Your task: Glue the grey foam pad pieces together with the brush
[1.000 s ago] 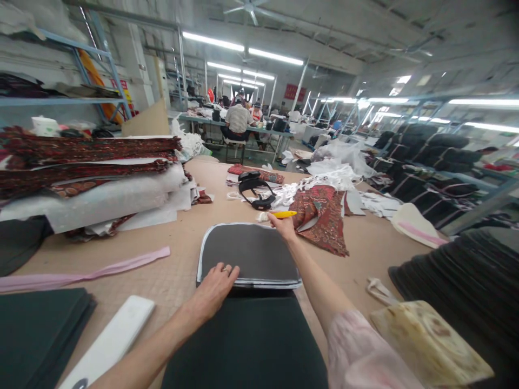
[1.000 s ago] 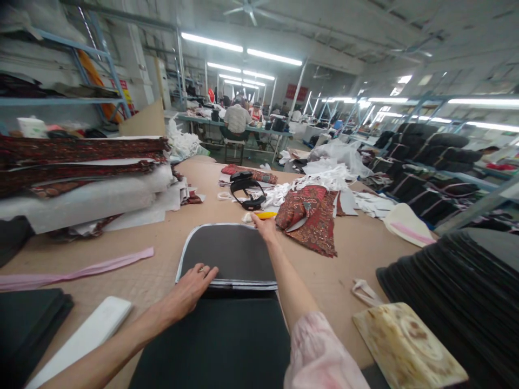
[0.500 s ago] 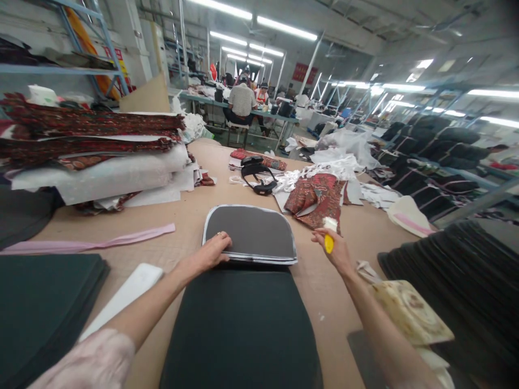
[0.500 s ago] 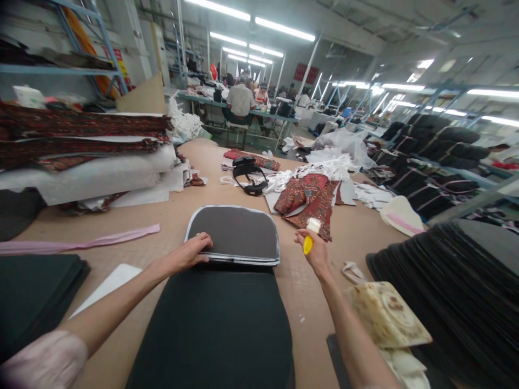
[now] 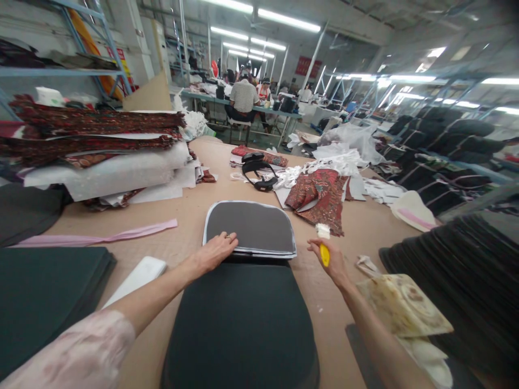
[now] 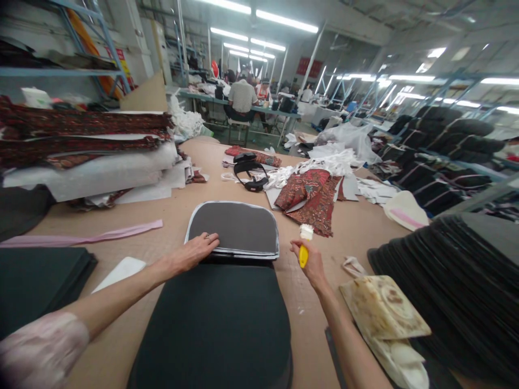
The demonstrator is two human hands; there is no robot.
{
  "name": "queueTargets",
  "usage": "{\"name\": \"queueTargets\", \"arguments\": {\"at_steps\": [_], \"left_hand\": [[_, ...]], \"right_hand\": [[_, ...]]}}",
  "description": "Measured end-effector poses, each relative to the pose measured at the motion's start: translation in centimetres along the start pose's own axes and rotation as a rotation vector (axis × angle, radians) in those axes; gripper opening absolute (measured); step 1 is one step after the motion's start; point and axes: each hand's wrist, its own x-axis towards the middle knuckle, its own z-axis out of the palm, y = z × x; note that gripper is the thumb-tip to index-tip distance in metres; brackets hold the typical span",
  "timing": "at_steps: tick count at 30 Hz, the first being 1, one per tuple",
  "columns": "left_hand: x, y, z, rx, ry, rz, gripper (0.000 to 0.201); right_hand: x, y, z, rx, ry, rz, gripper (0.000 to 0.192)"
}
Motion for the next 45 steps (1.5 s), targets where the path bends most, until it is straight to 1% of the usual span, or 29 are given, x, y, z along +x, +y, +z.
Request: {"name": "queueTargets", "arguments": {"at_steps": [1, 2, 3, 5, 7, 10, 12, 14, 16, 18, 21, 24, 26, 27, 29, 30, 31, 32, 34, 36, 37, 38, 39, 40, 42, 45], "left_hand": [[-0.1, -0.1, 0.2, -0.023, 0.031, -0.014, 0.051], [-0.1, -0.3, 0.4, -0.065, 0.069, -0.039, 0.053], [0.0, -0.8, 0.7, -0.114, 0.108, -0.069, 0.05], [0.2, -2.0, 1.1, -0.221, 0.176, -0.121, 0.038], [0.5, -3.5, 1.2, -0.317, 0.221, -0.122, 0.029], [0.6, -5.1, 1.0, -0.463, 0.252, -0.089, 0.021], [0.5, -5.5, 0.4, -0.519, 0.243, -0.101, 0.019], [0.3, -5.5, -0.3, -0.557, 0.236, -0.12, 0.018], [0.1, -5.4, -0.8, -0.577, 0.244, -0.129, 0.017], [-0.1, -5.4, -0.9, -0.588, 0.256, -0.139, 0.017], [-0.2, -5.9, -0.6, -0.622, 0.278, -0.157, 0.017], [-0.3, -6.6, -0.7, -0.662, 0.363, -0.16, 0.014], [-0.4, -6.8, -1.8, -0.624, 0.481, -0.198, 0.015], [-0.5, -6.9, -2.6, -0.585, 0.559, -0.233, 0.021], [-0.9, -7.0, -4.9, -0.518, 0.746, -0.314, 0.046], [-1.3, -7.0, -6.0, -0.512, 0.852, -0.352, 0.059], [-1.7, -7.1, -7.2, -0.531, 0.967, -0.388, 0.068], [-2.3, -7.2, -8.1, -0.569, 1.081, -0.422, 0.073], [-3.8, -7.4, -9.4, -0.68, 1.305, -0.484, 0.077], [-5.6, -7.4, -9.8, -0.807, 1.479, -0.53, 0.075], [-6.4, -7.2, -9.6, -0.875, 1.526, -0.544, 0.074], [-7.2, -6.9, -9.3, -0.949, 1.54, -0.554, 0.073], [-7.8, -6.4, -8.9, -1.026, 1.52, -0.562, 0.071], [-8.3, -5.8, -8.4, -1.101, 1.471, -0.57, 0.07], [-8.8, -4.3, -7.4, -1.221, 1.33, -0.589, 0.071], [-8.7, -1.9, -6.6, -1.297, 1.165, -0.628, 0.078]], "right_hand": [[0.0, 0.3, 0.1, -0.029, -0.006, 0.0, 0.043], [0.0, 0.7, 0.3, -0.063, -0.011, -0.003, 0.042], [0.1, 1.0, 0.5, -0.102, -0.018, -0.011, 0.041], [0.5, 1.5, 1.0, -0.185, -0.026, -0.05, 0.041], [1.5, 1.7, 1.7, -0.242, -0.028, -0.113, 0.044], [3.6, 1.2, 2.8, -0.265, -0.002, -0.235, 0.052], [5.3, 0.6, 3.4, -0.253, 0.022, -0.314, 0.053], [6.8, 0.1, 3.8, -0.233, 0.02, -0.363, 0.049], [8.0, -0.2, 4.0, -0.203, -0.009, -0.375, 0.043], [8.9, -0.5, 4.0, -0.182, -0.031, -0.356, 0.036], [9.5, -1.2, 3.8, -0.157, -0.004, -0.302, 0.027], [9.8, -2.9, 3.5, -0.063, 0.025, -0.3, 0.025], [9.9, -4.6, 3.3, 0.022, 0.034, -0.324, 0.023], [9.9, -5.5, 3.2, 0.044, 0.043, -0.332, 0.023], [10.1, -7.1, 2.8, 0.042, 0.092, -0.327, 0.023], [10.1, -7.8, 2.5, 0.029, 0.14, -0.317, 0.024], [10.2, -8.5, 2.2, 0.021, 0.204, -0.309, 0.024], [10.2, -9.1, 1.7, 0.025, 0.276, -0.305, 0.025], [10.0, -10.2, 0.5, 0.067, 0.396, -0.316, 0.026], [9.5, -11.3, -0.9, 0.109, 0.455, -0.339, 0.029], [9.1, -11.9, -1.6, 0.125, 0.468, -0.351, 0.029], [8.5, -12.5, -2.4, 0.14, 0.472, -0.362, 0.029], [7.8, -13.1, -3.1, 0.154, 0.469, -0.37, 0.029], [7.1, -13.5, -3.7, 0.178, 0.461, -0.372, 0.029], [5.4, -14.1, -4.8, 0.252, 0.404, -0.347, 0.029], [3.2, -14.0, -5.8, 0.334, 0.306, -0.27, 0.031]]}}
